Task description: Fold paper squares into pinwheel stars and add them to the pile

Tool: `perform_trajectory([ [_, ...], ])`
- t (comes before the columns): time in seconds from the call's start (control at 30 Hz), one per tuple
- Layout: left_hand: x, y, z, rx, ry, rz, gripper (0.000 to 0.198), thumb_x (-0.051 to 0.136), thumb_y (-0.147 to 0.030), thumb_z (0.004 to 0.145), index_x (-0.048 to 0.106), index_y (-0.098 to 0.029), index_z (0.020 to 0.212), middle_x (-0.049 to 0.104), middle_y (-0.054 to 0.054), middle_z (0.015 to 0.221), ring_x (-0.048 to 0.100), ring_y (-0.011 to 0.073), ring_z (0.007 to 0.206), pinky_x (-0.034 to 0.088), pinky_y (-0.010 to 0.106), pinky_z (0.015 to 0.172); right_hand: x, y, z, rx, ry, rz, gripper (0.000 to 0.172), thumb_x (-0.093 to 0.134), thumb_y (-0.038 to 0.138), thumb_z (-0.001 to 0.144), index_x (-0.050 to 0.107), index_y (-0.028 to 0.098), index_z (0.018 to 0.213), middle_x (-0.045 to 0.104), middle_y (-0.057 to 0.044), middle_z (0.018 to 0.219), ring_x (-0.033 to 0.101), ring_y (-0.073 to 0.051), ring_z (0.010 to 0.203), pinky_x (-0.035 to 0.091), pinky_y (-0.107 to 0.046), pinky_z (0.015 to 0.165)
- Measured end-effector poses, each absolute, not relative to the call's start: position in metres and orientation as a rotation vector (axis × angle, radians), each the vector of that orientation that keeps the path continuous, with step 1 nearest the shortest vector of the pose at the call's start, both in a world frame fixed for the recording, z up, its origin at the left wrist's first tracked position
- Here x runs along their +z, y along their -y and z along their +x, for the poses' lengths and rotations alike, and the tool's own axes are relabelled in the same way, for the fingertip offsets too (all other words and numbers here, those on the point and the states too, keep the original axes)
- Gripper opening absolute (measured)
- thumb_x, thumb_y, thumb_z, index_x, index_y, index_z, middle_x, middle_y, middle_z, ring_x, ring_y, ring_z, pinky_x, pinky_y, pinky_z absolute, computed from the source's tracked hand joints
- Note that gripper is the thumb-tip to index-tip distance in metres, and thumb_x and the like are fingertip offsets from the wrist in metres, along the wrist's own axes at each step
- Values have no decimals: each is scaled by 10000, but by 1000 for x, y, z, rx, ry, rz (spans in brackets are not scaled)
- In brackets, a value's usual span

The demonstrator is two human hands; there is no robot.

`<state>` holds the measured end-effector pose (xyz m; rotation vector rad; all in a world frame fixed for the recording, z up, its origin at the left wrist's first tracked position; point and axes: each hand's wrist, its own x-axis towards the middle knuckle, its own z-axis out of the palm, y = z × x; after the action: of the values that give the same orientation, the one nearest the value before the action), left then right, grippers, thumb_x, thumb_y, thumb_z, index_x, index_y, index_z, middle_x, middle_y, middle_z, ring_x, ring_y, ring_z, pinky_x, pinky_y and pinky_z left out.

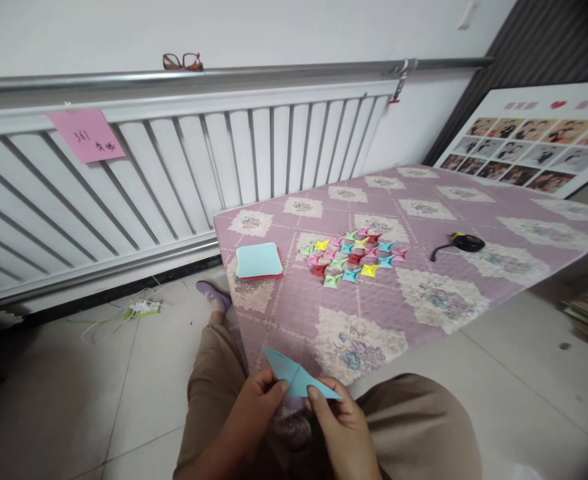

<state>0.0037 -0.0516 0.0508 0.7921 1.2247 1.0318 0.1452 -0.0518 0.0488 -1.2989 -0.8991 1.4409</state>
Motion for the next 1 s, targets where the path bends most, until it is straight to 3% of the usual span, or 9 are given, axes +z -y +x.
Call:
perform_trajectory([
  [0.1, 43, 54, 6, 1051, -1135, 612, 314, 710, -441, 711, 571, -161, 735, 413, -81, 464, 313, 64, 407, 214, 194, 420, 48, 53, 147, 1411, 1010, -1304, 364, 723, 547, 680, 641, 206, 778, 579, 7, 648, 485, -153, 633, 398, -252, 605],
  [0.27, 45, 55, 9, 1117, -923, 318, 380, 785, -417, 674, 539, -159, 804, 502, -54, 567, 443, 62, 467, 328, 170, 462, 45, 54, 147, 1356, 1216, -1280, 288, 680, 501, 746, 651, 215, 752, 603, -6, 693, 513, -163, 669, 408, -251, 640],
  [0.43, 51, 53, 5, 1145, -855, 251, 354, 808, -344, 678, 536, -148, 793, 522, -44, 584, 474, 55, 496, 385, 167, 514, 57, 58, 149, 1448, 1298, -1197, 250, 682, 464, 758, 666, 215, 783, 634, -24, 759, 558, -186, 734, 428, -271, 703],
  [0.6, 53, 54, 2, 1153, -820, 322, 317, 786, -341, 711, 566, -134, 809, 551, -22, 594, 492, 67, 510, 378, 170, 502, 66, 57, 157, 1712, 959, -1120, 389, 686, 559, 725, 654, 235, 939, 660, -58, 955, 586, -235, 919, 441, -332, 823],
  [0.83, 54, 58, 2, 1066, -728, 413, 287, 702, -396, 803, 586, -135, 830, 564, -11, 614, 498, 69, 483, 372, 185, 497, 81, 48, 155, 1944, 779, -966, 377, 765, 482, 675, 633, 215, 906, 660, -36, 817, 602, -188, 732, 436, -316, 736],
  [1.0, 53, 58, 2, 1050, -745, 399, 297, 698, -409, 804, 583, -135, 823, 573, -5, 635, 499, 67, 473, 366, 185, 486, 80, 49, 153, 1986, 868, -891, 398, 793, 463, 642, 626, 202, 892, 662, -34, 796, 598, -183, 726, 416, -304, 715],
])
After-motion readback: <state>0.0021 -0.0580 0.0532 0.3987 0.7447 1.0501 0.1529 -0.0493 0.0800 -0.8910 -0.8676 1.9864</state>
